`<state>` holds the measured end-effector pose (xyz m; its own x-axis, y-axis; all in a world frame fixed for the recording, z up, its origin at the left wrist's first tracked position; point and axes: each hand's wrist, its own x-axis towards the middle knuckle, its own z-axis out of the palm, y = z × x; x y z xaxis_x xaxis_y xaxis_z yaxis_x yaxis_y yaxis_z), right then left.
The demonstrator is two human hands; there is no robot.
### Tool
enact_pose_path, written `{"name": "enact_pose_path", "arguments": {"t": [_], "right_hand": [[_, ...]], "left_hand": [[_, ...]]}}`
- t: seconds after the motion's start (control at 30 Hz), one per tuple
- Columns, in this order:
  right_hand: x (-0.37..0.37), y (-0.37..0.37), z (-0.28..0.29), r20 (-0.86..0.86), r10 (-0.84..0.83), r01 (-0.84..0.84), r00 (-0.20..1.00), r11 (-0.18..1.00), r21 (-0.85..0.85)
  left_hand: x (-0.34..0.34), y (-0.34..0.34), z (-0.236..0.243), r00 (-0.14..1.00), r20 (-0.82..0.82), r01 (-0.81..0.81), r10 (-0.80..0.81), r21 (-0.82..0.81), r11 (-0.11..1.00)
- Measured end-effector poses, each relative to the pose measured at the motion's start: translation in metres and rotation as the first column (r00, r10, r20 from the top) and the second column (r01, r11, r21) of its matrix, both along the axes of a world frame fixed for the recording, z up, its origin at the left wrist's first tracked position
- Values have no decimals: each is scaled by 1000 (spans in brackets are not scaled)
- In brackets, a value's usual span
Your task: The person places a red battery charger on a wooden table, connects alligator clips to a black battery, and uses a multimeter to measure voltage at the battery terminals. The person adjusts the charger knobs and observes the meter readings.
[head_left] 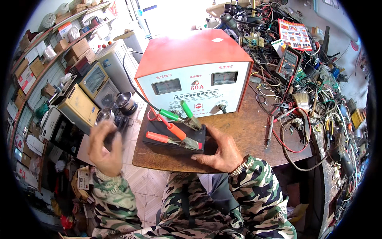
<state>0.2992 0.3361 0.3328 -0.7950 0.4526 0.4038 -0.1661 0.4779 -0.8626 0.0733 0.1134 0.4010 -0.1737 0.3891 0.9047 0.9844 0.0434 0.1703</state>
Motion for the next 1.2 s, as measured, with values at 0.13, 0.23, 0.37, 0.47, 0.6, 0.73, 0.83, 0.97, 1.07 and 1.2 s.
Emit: {"name": "enact_pose_path", "arguments": {"t": [0.13, 0.23, 0.37, 0.47, 0.6, 0.73, 0.83, 0.97, 1.07, 1.2], "right_hand": [[0, 0, 0, 42, -17, 16, 999, 1000, 25], [0, -3, 4, 42, -15, 13, 999, 999, 50], [-2, 0, -6, 76, -14, 12, 997, 1000, 24], [-1, 2, -12, 32, -14, 12, 999, 998, 56], [-2, 1, -14, -46, 8, -8, 999, 1000, 6], [1, 3, -16, -50, -19, 19, 999, 1000, -8], [-1, -3, -12, -27, -64, 65, 998, 997, 35], [2, -8, 1, 20, -4, 4, 1000, 999, -40], [3, -4, -7, -53, -49, 51, 997, 998, 40], [2, -1, -16, -145, -64, 68, 987, 997, 23]], "left_hand": [[13, 8, -60, 880, 466, 127, -87, -55, 990], [19, 19, -82, 702, 704, 156, -107, -6, 988], [13, 22, -83, 774, 633, 158, 13, -213, 964], [12, 19, -84, 778, 629, 177, -1, -217, 960], [10, 18, -81, 815, 580, 180, -12, -233, 956], [10, 22, -84, 783, 622, 192, -25, -204, 960], [7, 22, -89, 774, 633, 167, -3, -200, 965], [8, 18, -85, 759, 651, 180, 1, -211, 961], [7, 18, -83, 771, 636, 201, 12, -262, 944], [4, 17, -88, 715, 698, 229, -28, -197, 953]]}}
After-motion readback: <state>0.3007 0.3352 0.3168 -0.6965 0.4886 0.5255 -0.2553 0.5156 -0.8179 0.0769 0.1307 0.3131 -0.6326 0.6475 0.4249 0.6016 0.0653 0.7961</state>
